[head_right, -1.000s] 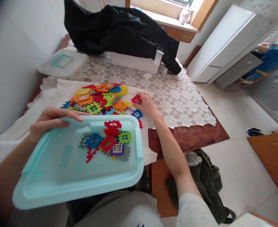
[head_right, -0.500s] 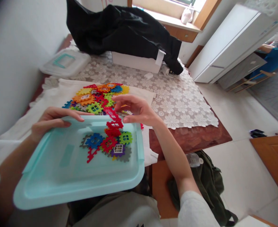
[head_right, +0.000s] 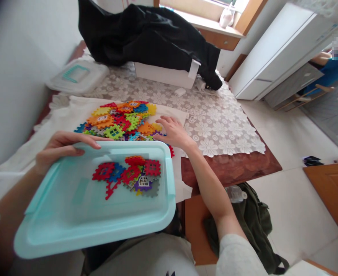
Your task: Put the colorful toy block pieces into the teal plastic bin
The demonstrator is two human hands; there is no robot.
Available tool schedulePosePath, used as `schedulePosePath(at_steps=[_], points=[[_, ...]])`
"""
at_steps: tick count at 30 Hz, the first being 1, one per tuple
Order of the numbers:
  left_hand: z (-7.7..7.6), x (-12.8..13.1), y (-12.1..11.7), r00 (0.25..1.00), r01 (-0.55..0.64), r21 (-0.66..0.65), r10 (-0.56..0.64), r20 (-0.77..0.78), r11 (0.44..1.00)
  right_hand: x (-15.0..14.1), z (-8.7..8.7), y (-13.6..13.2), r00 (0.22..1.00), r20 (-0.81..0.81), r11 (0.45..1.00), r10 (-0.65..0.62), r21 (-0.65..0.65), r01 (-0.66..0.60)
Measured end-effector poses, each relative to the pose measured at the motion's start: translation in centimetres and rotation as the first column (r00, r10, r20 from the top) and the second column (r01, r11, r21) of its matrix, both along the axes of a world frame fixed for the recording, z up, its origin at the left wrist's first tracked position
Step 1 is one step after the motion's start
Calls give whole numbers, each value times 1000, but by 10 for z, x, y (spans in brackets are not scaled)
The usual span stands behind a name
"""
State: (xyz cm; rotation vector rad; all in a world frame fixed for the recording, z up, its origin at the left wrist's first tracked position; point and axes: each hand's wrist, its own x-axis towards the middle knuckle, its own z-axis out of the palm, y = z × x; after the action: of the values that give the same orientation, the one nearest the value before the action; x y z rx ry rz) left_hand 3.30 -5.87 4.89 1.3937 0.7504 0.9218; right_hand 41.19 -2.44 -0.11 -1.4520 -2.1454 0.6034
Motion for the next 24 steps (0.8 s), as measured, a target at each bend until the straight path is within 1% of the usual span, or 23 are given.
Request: schedulePosePath(at_steps=[1, 3, 5, 7, 9, 12, 15, 17, 20, 22, 24], points=[[0, 0, 0, 1000, 1, 4, -1, 1, 1000, 1, -3, 0, 997, 80, 1000, 20, -21, -18], [0, 0, 0, 1000, -3, 5, 3, 1, 1000, -1, -6, -1, 985, 154, 997, 74, -37, -69], [-1, 0, 0, 1000, -4, 0, 4, 3, 1000, -4, -7, -1, 981, 166, 995, 104, -15, -103], [-2, 0, 0, 1000, 0, -10, 1, 8, 1000, -8, -6, 0, 985, 145, 996, 94, -1, -94], [-3, -1, 0, 1000, 2, -21, -2, 14, 1000, -10, -5, 1, 995, 79, 998, 59, -18, -58], [-2, -1, 0, 1000, 4, -31, -3, 26, 1000, -10, -8, 3, 997, -76, 995, 21, -94, -28], [-2, -1, 0, 1000, 12, -28, -12, 17, 1000, -7, -13, 8, 973, -230, 989, -15, -145, -19], [-1, 0, 0, 1000, 3, -13, -3, 4, 1000, -4, -17, 13, 942, -333, 987, -36, -162, -19], [-2, 0, 0, 1000, 6, 17, -7, 8, 1000, -1, -21, 19, 893, -446, 991, -61, -133, 2], [-2, 0, 0, 1000, 22, 16, -23, 20, 1000, 0, -22, 22, 869, -487, 994, -92, -97, 51], [-3, 0, -1, 999, 19, 2, -19, 29, 1000, 2, -21, 24, 844, -522, 992, -126, -89, 93]])
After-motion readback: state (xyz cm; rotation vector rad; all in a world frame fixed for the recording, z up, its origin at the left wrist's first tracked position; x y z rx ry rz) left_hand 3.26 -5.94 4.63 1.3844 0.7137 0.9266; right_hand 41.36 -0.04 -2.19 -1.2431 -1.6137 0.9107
